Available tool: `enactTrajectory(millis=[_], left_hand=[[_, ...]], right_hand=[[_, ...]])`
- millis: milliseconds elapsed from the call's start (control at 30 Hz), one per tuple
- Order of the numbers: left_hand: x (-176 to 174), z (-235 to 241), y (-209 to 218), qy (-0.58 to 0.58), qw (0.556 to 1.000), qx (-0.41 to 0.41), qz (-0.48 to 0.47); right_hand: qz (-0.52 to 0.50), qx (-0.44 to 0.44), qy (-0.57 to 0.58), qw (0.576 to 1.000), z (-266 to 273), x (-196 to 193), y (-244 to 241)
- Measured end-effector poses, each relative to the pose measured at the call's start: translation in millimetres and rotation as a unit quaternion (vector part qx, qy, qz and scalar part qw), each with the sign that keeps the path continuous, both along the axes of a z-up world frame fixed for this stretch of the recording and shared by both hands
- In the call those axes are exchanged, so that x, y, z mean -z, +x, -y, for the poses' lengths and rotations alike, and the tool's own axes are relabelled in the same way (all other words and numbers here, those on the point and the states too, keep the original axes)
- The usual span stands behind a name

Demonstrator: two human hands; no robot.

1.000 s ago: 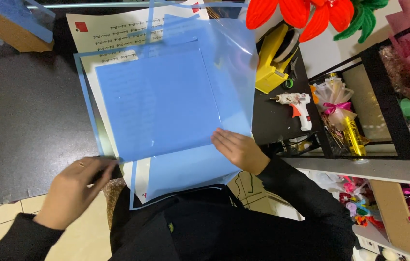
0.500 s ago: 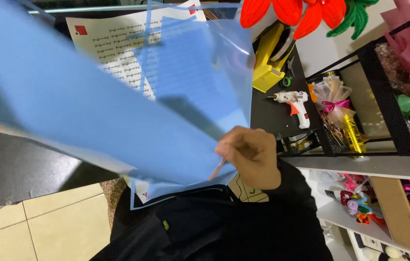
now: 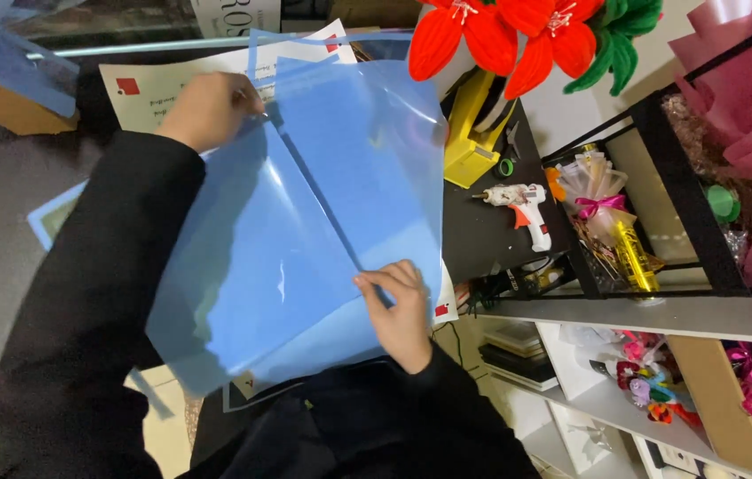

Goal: The person folds a sheet of light blue paper over a transparent sheet on a table. They then use a utility knife to cut the blue paper along the edge of the transparent sheet.

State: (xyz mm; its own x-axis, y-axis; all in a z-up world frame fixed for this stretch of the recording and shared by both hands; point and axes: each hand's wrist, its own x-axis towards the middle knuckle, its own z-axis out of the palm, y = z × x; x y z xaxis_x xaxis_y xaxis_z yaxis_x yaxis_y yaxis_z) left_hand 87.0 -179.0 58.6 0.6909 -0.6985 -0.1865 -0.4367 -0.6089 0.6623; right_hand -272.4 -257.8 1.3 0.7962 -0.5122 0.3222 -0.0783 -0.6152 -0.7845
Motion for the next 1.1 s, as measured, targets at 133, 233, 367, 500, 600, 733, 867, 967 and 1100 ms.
enactTrajectory(millis=[133,233,367,500,600,733,867,967,1100], left_hand=[[37,14,10,-0.034,0.996,0.058,0.061],[33,13,-1,-0.049,0.988,0.074,0.127],[49,13,0,-0.025,0.977,0.086,0.195],[70,11,12,-0.035,0.980,0.076,0.182],[59,9,5,-0.101,0.977,0.044,0.183],[82,14,-2,-0.051,0.963,0.051,0.261],[74,3,-31,0.057,0.886,0.070,0.454],[26,-7,-58,0.083,0.930,0.098,0.345],[16,-3,-73,0.108,0.949,0.107,0.277]], right_hand=[[-0.026,0.031,-0.042,0.998,-14,10,8],[-0.018,0.021,-0.064,0.998,-20,-3,16],[-0.014,0.000,-0.104,0.994,-24,-9,19],[-0.042,0.007,-0.143,0.989,-23,-8,19],[-0.066,0.012,-0.189,0.980,-21,-16,19],[-0.096,0.013,-0.237,0.967,-20,-23,18],[-0.101,-0.016,-0.257,0.961,-15,-22,19],[-0.106,-0.022,-0.267,0.957,-15,-18,16],[-0.103,-0.016,-0.267,0.958,-16,-12,13]])
